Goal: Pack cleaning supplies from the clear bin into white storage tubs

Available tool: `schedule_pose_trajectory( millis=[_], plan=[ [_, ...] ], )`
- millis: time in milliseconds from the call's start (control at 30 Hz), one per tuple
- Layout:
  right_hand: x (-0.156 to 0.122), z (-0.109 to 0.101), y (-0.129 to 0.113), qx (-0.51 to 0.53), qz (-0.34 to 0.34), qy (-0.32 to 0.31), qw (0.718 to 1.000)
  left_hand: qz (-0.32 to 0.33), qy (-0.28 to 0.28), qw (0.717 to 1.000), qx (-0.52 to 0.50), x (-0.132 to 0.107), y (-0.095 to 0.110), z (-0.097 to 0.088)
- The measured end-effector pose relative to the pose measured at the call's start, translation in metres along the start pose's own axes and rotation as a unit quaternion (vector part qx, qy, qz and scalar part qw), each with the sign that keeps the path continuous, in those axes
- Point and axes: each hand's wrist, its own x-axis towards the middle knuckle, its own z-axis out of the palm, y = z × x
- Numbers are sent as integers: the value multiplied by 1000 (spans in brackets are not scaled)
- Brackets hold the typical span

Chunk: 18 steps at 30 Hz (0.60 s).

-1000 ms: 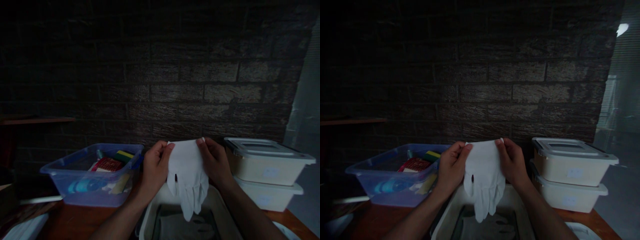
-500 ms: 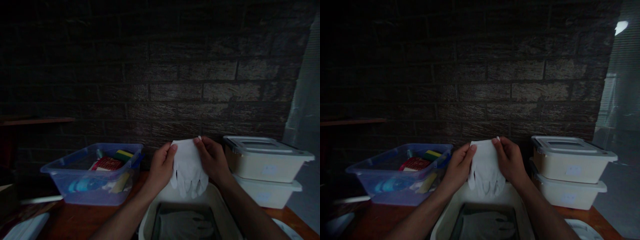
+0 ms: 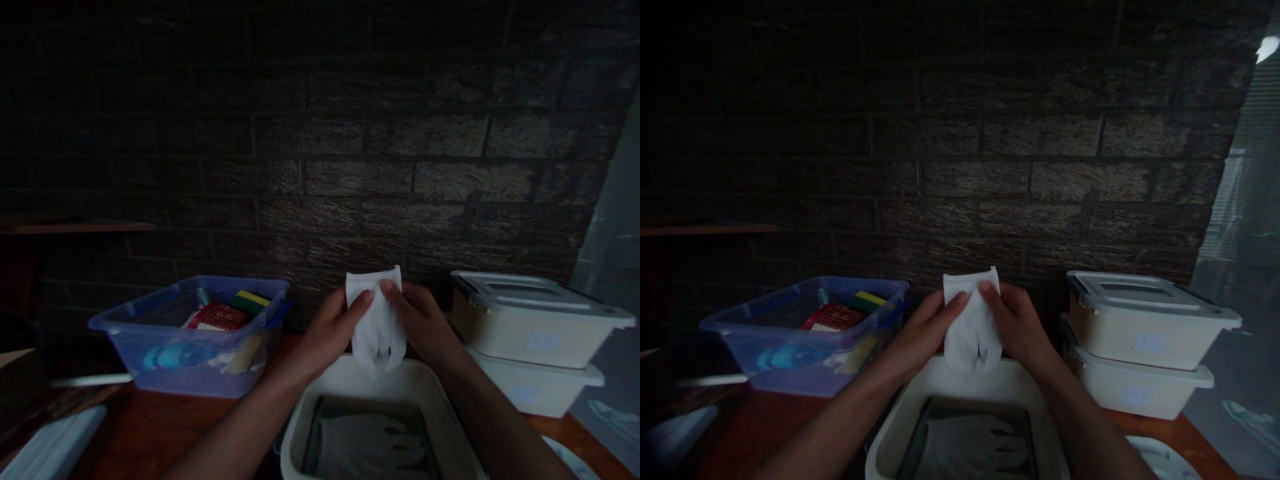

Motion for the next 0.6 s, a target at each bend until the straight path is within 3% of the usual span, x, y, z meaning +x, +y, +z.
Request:
schedule_pose_trajectory(
  millis=[100, 300, 500, 600],
  plan=[
    [2, -3, 3, -50, -36, 42, 997, -44, -53, 997, -40, -2, -1, 5],
    [1, -5, -2, -135, -79, 81, 984, -82, -74, 991, -75, -8, 0, 12],
    [1, -13, -7, -166, -63, 113, 978, -49, -25, 998, -2, 0, -11, -1],
    [2, -13, -8, -110, -32, 101, 988, -13, -7, 1000, -3, 5, -14, -6]
  ],
)
